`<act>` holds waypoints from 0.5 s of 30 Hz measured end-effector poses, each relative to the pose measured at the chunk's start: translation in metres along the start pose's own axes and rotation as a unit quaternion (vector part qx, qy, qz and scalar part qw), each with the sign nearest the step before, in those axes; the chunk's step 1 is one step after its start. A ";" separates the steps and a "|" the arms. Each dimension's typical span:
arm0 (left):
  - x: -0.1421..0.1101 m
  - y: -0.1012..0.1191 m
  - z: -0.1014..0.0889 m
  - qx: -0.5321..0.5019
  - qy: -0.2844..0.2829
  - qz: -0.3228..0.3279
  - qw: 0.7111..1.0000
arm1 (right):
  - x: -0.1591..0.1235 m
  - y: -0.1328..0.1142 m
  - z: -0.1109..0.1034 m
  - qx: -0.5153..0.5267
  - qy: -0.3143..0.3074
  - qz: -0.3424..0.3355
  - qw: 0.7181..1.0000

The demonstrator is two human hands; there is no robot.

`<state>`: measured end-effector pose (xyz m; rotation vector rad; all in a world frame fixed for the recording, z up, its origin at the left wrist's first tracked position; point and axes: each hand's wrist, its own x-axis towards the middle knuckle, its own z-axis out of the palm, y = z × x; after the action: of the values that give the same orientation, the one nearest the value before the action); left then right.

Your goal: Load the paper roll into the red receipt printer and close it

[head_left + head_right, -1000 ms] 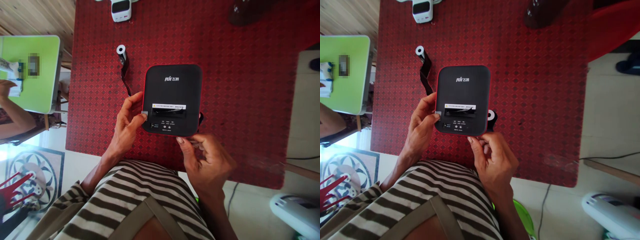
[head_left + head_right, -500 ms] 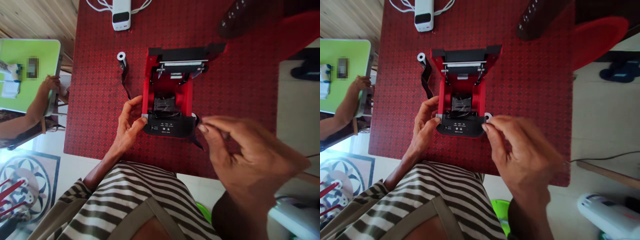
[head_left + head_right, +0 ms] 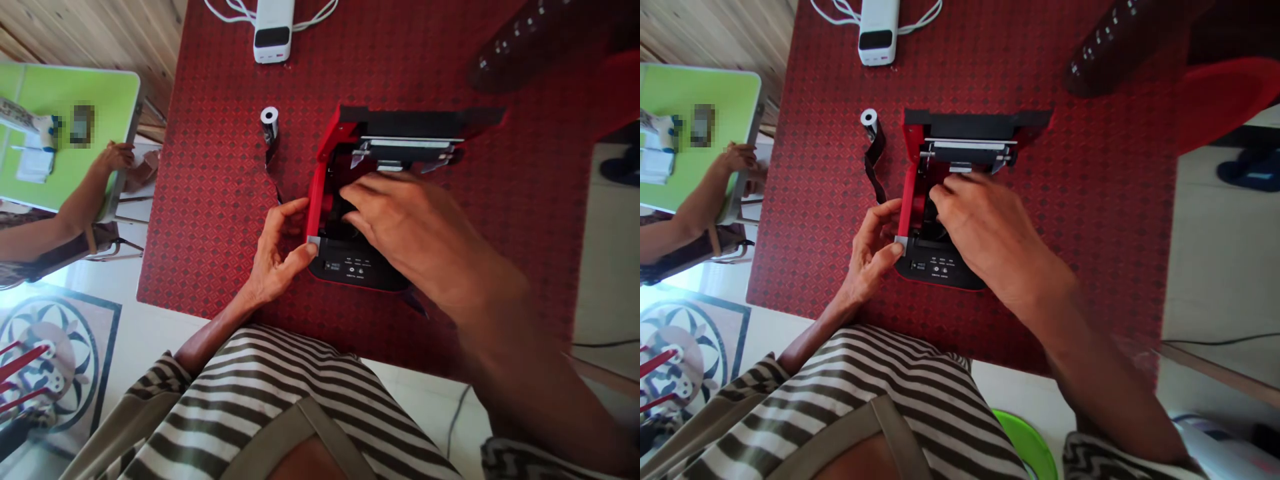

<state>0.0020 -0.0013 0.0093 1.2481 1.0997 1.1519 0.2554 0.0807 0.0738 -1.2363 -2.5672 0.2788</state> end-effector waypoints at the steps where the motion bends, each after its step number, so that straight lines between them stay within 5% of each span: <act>1: 0.000 0.000 0.000 0.002 0.001 0.000 1.000 | 0.002 0.000 0.003 -0.001 0.005 0.000 1.000; 9: 0.001 -0.002 -0.002 0.010 -0.004 0.018 1.000 | 0.026 -0.005 0.024 -0.008 0.043 0.044 0.998; 15: 0.000 -0.007 -0.002 0.007 -0.008 0.029 1.000 | 0.027 -0.023 0.001 -0.058 -0.064 0.081 0.993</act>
<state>0.0000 -0.0005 0.0026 1.3063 1.0681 1.1776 0.2220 0.0881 0.0842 -1.5196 -2.6262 0.2519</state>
